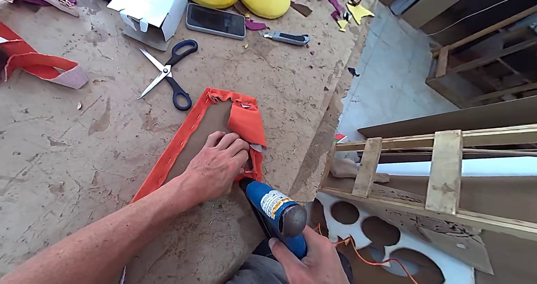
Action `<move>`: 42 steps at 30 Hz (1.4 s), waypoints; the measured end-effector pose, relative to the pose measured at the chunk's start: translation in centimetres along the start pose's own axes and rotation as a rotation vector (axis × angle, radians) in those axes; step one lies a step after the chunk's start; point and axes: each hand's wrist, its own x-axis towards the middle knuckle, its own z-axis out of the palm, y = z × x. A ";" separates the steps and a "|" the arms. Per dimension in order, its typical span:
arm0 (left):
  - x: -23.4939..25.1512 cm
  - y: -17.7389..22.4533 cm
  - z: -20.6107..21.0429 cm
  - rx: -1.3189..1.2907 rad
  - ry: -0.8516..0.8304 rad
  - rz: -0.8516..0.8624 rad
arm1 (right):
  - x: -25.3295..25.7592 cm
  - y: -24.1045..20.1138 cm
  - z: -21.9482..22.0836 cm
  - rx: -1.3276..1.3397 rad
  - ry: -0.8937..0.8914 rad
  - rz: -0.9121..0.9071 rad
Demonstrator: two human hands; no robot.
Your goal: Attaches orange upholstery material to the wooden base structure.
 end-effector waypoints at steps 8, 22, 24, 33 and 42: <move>-0.3 -2.4 -1.9 -0.491 0.090 -0.098 | 1.5 0.5 -2.4 0.129 -0.050 0.056; -30.1 9.2 -12.4 -0.224 0.736 -1.200 | 27.0 6.4 -12.9 -0.515 0.075 -0.384; -29.7 11.4 -10.6 -0.131 0.583 -1.235 | 29.8 4.0 -13.5 -0.579 0.077 -0.436; -19.7 9.0 -3.5 0.162 0.238 -1.183 | 31.1 -4.7 -1.2 0.033 -0.448 -0.572; -11.1 4.8 -6.8 0.207 0.111 -0.882 | 26.8 3.9 -9.0 -0.068 -0.111 -0.466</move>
